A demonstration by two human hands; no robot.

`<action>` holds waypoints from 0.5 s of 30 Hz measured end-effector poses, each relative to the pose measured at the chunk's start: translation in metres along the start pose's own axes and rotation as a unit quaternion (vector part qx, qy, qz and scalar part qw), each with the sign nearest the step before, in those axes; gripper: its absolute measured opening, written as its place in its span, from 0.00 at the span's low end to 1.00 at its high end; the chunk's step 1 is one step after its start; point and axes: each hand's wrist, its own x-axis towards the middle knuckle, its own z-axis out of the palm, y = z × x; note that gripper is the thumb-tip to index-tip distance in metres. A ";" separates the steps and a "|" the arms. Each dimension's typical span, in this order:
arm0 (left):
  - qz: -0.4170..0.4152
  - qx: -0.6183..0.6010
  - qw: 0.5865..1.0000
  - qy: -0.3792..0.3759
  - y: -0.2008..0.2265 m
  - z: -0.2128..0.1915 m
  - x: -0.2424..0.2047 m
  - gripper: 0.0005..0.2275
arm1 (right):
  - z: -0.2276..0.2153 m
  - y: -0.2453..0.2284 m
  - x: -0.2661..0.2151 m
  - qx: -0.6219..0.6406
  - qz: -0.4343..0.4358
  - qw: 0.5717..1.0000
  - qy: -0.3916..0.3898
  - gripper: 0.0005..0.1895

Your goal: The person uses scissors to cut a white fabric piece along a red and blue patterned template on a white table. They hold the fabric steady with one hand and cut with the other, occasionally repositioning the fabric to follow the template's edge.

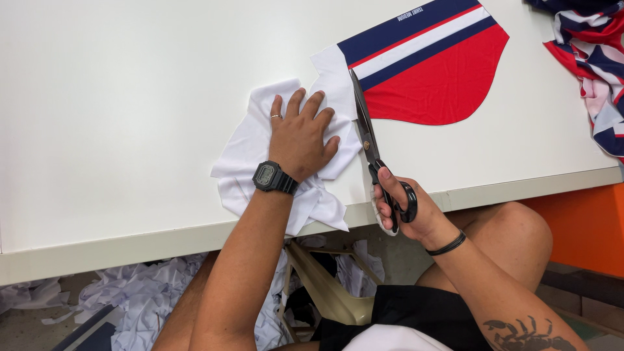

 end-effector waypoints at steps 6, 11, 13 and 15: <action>-0.001 0.001 1.000 -0.002 0.001 0.000 0.000 0.19 | 0.002 0.000 0.001 -0.044 -0.009 0.999 0.027 0.27; -0.003 0.003 1.000 -0.001 0.000 -0.001 -0.001 0.19 | -0.002 -0.007 0.002 -0.016 -0.004 1.000 0.004 0.29; -0.002 0.004 1.000 -0.001 0.000 -0.001 -0.001 0.19 | -0.003 -0.010 0.005 -0.009 -0.004 1.000 0.001 0.30; -0.002 0.002 1.000 -0.001 0.001 -0.002 -0.001 0.19 | -0.002 -0.012 0.009 -0.010 -0.002 1.000 0.006 0.29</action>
